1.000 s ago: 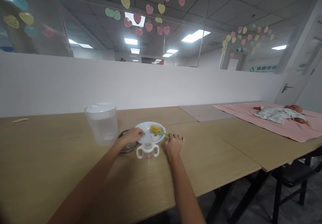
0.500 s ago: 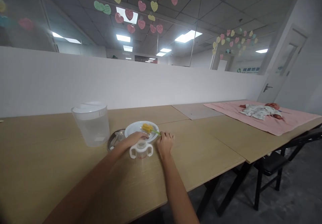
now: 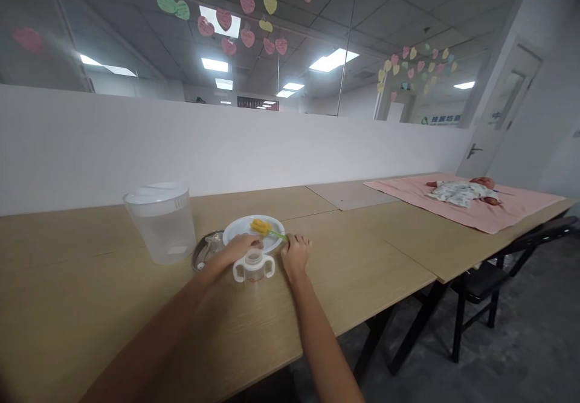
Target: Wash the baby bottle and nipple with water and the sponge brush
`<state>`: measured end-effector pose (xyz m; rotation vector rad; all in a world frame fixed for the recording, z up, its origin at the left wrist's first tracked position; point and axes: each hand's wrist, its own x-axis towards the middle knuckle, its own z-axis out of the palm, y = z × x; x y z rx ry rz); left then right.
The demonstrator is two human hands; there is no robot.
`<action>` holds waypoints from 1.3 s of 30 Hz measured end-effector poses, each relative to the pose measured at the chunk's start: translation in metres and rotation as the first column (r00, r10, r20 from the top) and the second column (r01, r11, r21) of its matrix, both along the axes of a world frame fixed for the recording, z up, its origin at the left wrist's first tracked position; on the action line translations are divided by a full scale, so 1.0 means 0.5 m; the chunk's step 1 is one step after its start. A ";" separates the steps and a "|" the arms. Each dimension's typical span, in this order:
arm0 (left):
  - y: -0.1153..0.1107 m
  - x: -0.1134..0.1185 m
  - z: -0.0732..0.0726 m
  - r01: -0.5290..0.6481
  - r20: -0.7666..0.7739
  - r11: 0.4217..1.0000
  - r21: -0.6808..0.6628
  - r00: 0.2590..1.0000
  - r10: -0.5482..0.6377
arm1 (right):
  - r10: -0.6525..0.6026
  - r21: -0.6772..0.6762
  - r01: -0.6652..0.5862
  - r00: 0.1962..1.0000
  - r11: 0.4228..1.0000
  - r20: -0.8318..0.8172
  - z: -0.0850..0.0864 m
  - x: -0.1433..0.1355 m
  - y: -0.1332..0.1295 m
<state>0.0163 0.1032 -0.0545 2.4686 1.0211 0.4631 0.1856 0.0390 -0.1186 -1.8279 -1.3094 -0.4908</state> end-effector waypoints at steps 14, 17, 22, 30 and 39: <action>0.001 0.001 0.031 -0.128 0.448 0.991 -0.031 0.885 0.128 | 0.011 0.093 -0.006 0.999 0.996 -0.053 -0.018 0.008 0.015; 0.007 -0.002 0.040 -0.218 0.551 0.976 -0.009 0.813 0.187 | 0.049 0.151 -0.041 0.997 0.988 -0.053 -0.019 0.007 0.014; 0.025 -0.023 0.039 -0.304 0.662 0.952 -0.039 0.706 0.253 | 0.105 0.250 -0.091 0.994 0.964 -0.043 -0.019 0.006 0.011; 0.057 -0.045 0.036 -0.232 0.763 0.940 -0.250 0.551 0.339 | 0.191 0.359 -0.176 0.982 0.917 -0.005 -0.010 0.002 -0.001; 0.040 -0.047 0.049 -0.095 0.767 0.925 -0.367 0.532 0.359 | 0.182 0.432 -0.159 0.983 0.888 -0.013 -0.005 -0.002 -0.009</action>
